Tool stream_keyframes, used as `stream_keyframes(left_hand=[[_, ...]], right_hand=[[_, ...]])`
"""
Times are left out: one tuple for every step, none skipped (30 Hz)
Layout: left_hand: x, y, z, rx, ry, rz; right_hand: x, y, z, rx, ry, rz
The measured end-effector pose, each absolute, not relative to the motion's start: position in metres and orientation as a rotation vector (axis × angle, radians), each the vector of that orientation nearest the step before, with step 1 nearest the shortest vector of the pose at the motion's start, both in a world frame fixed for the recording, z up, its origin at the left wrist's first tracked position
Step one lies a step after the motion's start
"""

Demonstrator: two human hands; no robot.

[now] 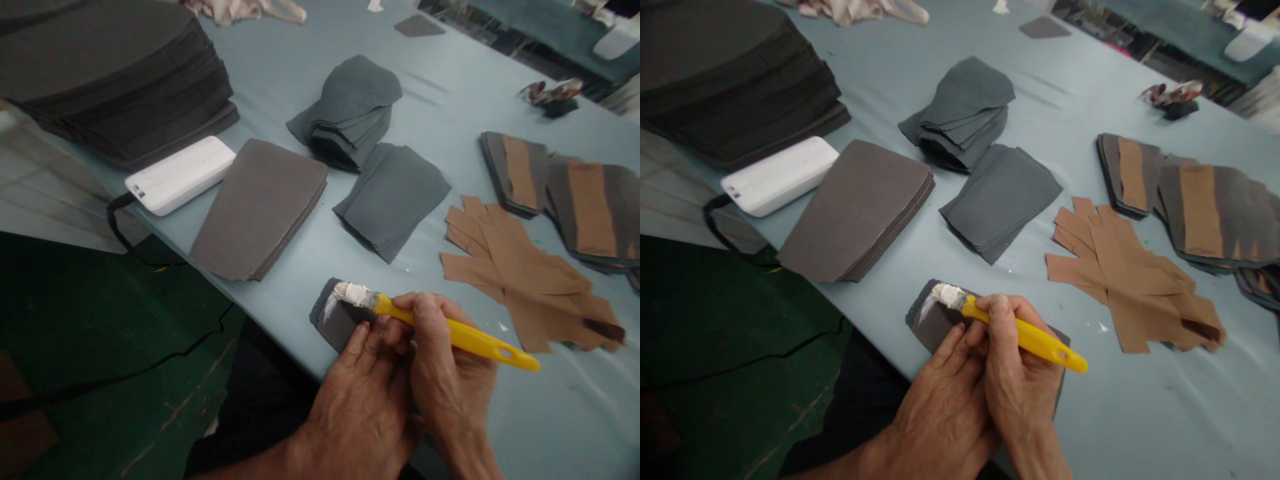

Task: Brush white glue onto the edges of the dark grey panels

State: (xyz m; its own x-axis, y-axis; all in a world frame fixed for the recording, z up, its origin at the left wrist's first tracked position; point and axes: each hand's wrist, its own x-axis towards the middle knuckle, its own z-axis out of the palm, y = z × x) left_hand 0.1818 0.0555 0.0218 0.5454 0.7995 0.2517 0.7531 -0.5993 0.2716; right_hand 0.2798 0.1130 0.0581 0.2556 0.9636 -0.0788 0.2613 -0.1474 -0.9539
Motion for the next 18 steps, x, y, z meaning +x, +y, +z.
stream_keyframes(left_hand=[[0.1821, 0.056, 0.0225, 2.646, 1.336, 0.542], [0.1826, 0.0572, 0.0237, 2.648, 1.333, 0.549], [0.1831, 0.0587, 0.0251, 2.647, 1.326, 0.548], [0.1837, 0.0603, 0.0265, 2.639, 1.318, 0.546], [0.1842, 0.0619, 0.0278, 2.623, 1.31, 0.547], [0.1845, 0.0632, 0.0288, 2.6, 1.304, 0.557], [0.1847, 0.064, 0.0292, 2.579, 1.295, 0.562], [0.1846, 0.0643, 0.0291, 2.562, 1.282, 0.562], [0.1844, 0.0639, 0.0286, 2.545, 1.272, 0.555], [0.1841, 0.0631, 0.0277, 2.53, 1.263, 0.542], [0.1838, 0.0618, 0.0266, 2.517, 1.258, 0.519], [0.1834, 0.0604, 0.0254, 2.507, 1.26, 0.497], [0.1831, 0.059, 0.0242, 2.499, 1.271, 0.483], [0.183, 0.0578, 0.0233, 2.495, 1.288, 0.483], [0.183, 0.057, 0.0226, 2.498, 1.31, 0.497], [0.1832, 0.0565, 0.0223, 2.506, 1.327, 0.523], [0.1836, 0.0564, 0.0222, 2.516, 1.338, 0.551], [0.1841, 0.0566, 0.0224, 2.527, 1.34, 0.58]], right_hand=[[0.2797, 0.1125, 0.0584, -1.596, -1.164, 0.976], [0.2796, 0.1117, 0.0589, -1.584, -1.172, 1.006], [0.2795, 0.1105, 0.0596, -1.569, -1.184, 1.044], [0.2794, 0.1092, 0.0603, -1.557, -1.191, 1.085], [0.2793, 0.1079, 0.0611, -1.55, -1.19, 1.122], [0.2793, 0.107, 0.0619, -1.544, -1.189, 1.158], [0.2795, 0.1064, 0.0626, -1.538, -1.185, 1.185], [0.2797, 0.1063, 0.0631, -1.529, -1.181, 1.208], [0.2802, 0.1066, 0.0634, -1.515, -1.172, 1.218], [0.2808, 0.1073, 0.0636, -1.498, -1.165, 1.221], [0.2816, 0.1081, 0.0634, -1.482, -1.154, 1.211], [0.2825, 0.109, 0.063, -1.476, -1.135, 1.186], [0.2835, 0.1098, 0.0624, -1.482, -1.112, 1.149], [0.2843, 0.1104, 0.0614, -1.494, -1.096, 1.112], [0.285, 0.1107, 0.0603, -1.506, -1.089, 1.087], [0.2853, 0.1108, 0.0591, -1.511, -1.092, 1.081], [0.2853, 0.1108, 0.0578, -1.506, -1.105, 1.09], [0.2851, 0.1105, 0.0565, -1.49, -1.132, 1.115]])
